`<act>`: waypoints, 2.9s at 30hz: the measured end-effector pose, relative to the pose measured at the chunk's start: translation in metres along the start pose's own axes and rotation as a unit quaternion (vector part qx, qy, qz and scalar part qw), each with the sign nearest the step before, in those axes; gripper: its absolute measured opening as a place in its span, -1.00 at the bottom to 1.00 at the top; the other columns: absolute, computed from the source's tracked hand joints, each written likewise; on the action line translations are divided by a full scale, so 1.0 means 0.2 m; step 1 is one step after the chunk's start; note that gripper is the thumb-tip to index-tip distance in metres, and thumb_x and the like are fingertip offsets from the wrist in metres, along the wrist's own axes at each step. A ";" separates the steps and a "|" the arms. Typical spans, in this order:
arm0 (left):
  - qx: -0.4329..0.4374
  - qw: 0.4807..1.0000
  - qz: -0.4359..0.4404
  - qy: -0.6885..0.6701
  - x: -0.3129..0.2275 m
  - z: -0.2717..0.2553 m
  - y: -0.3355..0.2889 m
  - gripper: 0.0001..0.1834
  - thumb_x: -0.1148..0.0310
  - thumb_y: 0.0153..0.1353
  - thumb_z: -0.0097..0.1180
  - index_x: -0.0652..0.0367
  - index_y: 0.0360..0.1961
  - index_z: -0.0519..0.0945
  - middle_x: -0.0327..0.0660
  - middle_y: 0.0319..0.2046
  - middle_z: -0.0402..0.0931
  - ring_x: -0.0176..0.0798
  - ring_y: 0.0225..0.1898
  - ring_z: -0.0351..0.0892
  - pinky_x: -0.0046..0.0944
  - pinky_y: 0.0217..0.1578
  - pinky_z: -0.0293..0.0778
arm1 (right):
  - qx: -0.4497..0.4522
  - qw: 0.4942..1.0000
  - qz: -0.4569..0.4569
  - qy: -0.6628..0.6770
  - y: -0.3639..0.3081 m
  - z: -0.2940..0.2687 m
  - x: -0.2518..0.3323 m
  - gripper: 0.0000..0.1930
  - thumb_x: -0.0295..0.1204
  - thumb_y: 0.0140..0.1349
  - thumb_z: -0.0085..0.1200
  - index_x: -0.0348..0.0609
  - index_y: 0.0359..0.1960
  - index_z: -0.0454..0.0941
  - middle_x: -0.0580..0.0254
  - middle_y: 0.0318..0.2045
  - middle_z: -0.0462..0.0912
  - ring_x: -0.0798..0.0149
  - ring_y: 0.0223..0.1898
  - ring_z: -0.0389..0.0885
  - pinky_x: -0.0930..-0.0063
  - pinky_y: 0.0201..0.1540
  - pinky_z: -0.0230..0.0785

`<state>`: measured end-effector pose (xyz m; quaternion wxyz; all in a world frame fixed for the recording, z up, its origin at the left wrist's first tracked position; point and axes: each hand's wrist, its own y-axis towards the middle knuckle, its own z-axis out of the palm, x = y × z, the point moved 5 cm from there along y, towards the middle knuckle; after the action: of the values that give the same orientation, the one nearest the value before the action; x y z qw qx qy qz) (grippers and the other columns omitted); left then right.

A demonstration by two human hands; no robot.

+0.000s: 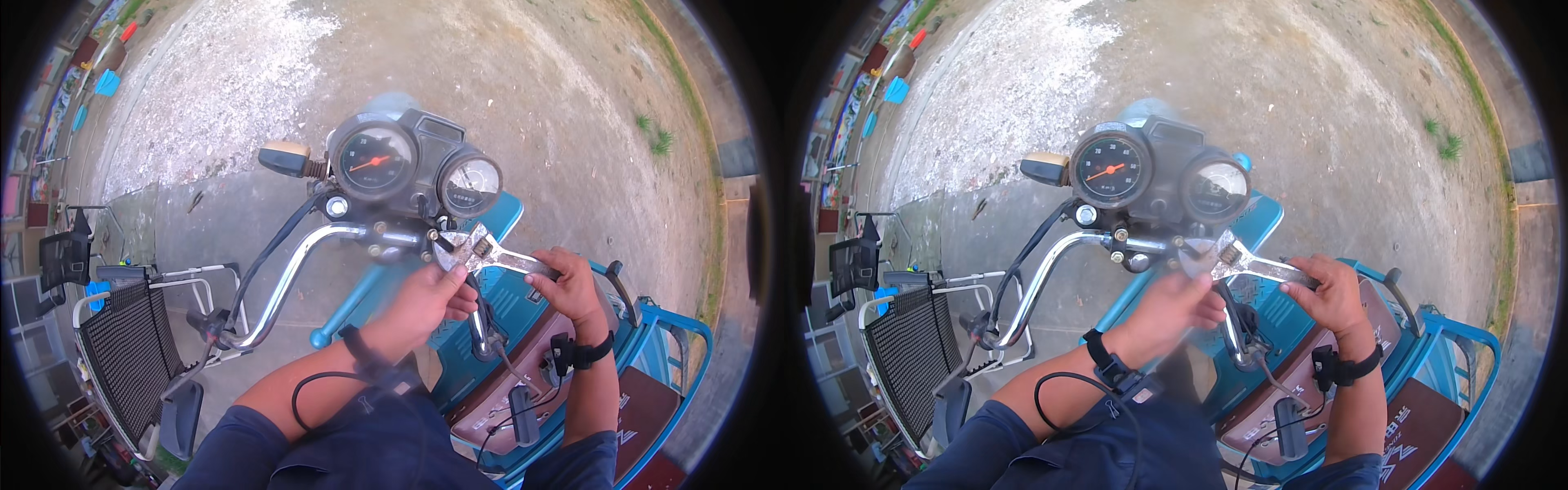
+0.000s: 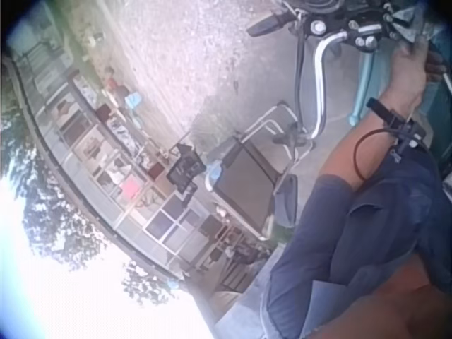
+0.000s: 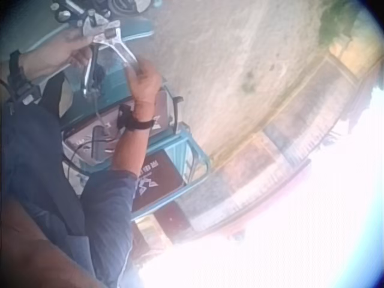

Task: The person uses an adjustable wrench to loosen a bolt on the handlebars of a moped and then wipes the area with a cloth.

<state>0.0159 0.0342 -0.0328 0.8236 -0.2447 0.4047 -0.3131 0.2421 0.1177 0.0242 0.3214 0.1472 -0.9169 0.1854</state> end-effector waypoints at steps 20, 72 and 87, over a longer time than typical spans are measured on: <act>-0.009 0.999 0.001 0.049 -0.02 -0.03 -0.01 -0.69 0.18 0.47 -0.04 0.25 -0.08 0.45 -0.15 -0.29 0.60 -0.25 -0.29 0.66 -0.25 -0.22 0.59 | -0.024 0.999 -0.023 0.008 -0.02 0.07 -0.04 -0.63 -0.29 -0.04 0.43 -0.13 -0.18 0.70 0.12 -0.47 0.59 0.08 -0.42 0.61 0.37 -0.37 0.39; -0.008 1.000 -0.014 0.002 -0.01 -0.11 -0.08 -0.67 0.12 0.46 -0.02 0.22 -0.14 0.48 -0.16 -0.36 0.60 -0.24 -0.34 0.65 -0.24 -0.25 0.59 | -0.009 0.992 0.101 0.073 -0.27 0.27 0.14 -0.61 -0.32 0.12 0.34 -0.25 -0.06 0.64 -0.03 -0.37 0.65 0.06 -0.34 0.67 0.35 -0.24 0.47; 0.070 0.996 0.015 -0.061 -0.14 -0.15 -0.16 -0.47 -0.08 0.41 -0.01 0.23 0.02 0.48 -0.18 -0.21 0.55 -0.33 -0.25 0.59 -0.26 -0.17 0.55 | 0.225 0.928 0.061 0.291 -0.43 0.61 0.88 -0.30 -0.50 0.24 0.26 -0.19 0.37 0.16 0.31 -0.20 0.56 0.53 -0.20 0.54 0.65 -0.18 0.39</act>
<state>-0.0315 0.0275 -0.0143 0.8668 -0.1987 0.3340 -0.3124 0.0775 -0.0380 0.0706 0.5208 0.0985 -0.7245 0.4406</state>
